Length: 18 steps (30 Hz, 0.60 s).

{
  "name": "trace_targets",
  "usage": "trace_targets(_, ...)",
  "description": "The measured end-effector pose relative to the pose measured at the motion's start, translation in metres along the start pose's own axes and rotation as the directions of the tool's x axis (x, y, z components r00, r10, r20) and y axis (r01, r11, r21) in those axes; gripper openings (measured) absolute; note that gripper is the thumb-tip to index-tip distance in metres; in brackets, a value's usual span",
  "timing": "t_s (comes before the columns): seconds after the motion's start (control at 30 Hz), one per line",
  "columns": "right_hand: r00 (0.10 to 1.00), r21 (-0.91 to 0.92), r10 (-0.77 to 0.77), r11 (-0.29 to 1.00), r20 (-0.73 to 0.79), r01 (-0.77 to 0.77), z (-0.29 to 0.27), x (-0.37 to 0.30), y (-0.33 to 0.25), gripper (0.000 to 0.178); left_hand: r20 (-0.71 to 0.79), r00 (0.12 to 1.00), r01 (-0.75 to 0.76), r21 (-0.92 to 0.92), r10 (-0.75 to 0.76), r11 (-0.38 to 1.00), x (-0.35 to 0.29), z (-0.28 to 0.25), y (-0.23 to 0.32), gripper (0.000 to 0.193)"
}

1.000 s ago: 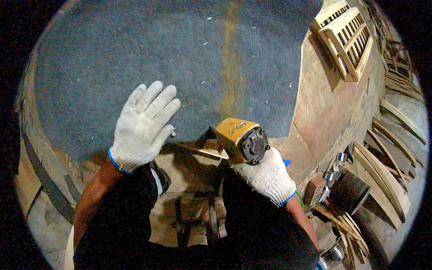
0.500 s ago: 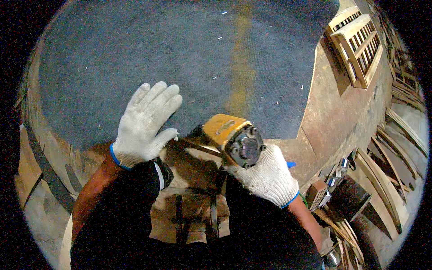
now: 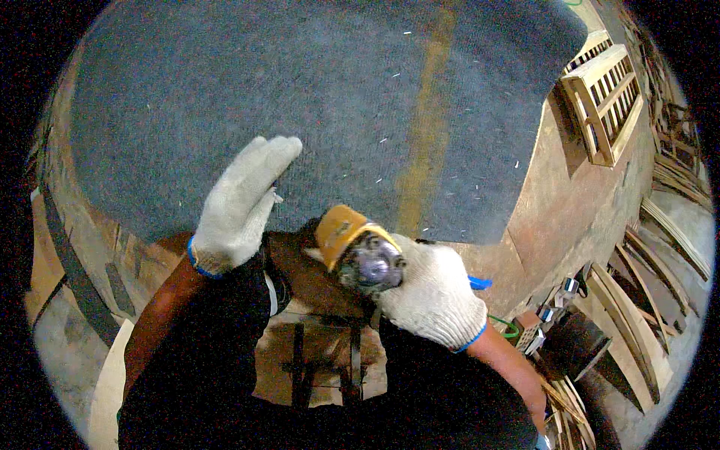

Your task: The person staples a grey fabric onto a wooden board using a pneumatic staple gun. They then use a utility knife to trim the excess fabric along the edges of the board.

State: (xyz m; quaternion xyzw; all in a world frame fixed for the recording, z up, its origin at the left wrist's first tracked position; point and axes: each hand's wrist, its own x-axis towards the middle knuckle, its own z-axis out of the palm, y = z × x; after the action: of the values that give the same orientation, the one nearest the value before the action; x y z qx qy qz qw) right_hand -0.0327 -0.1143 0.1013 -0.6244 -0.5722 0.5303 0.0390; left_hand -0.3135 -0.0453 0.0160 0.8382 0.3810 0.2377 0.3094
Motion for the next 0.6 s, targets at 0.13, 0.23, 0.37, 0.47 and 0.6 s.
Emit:
trace_targets(0.13,0.982,0.081,0.190,0.978,0.000,-0.190,-0.013,-0.014,-0.010,0.039,0.026,0.998,-0.056,0.190,0.052,0.980,0.001,-0.014,0.004,0.066)
trace_targets(0.23,0.989,0.204,0.142,0.970,-0.032,-0.133,-0.002,-0.011,0.006,0.040,0.067,0.998,-0.006,0.288,-0.014,0.958,-0.018,-0.024,0.007,0.068)
trace_targets(0.37,0.982,0.164,0.190,0.969,-0.017,-0.185,-0.009,-0.017,0.010,0.041,0.122,0.990,0.031,0.330,-0.075,0.943,-0.015,-0.028,0.020,0.072)
trace_targets(0.47,0.990,0.186,0.140,0.974,-0.033,-0.132,-0.008,-0.016,0.014,0.043,0.123,0.989,0.014,0.442,-0.077,0.897,-0.023,-0.022,0.021,0.071)
trace_targets(0.6,0.984,0.186,0.176,0.967,0.002,-0.174,-0.012,-0.015,0.019,0.045,0.119,0.993,-0.083,0.542,0.022,0.836,-0.028,-0.017,0.006,0.061)
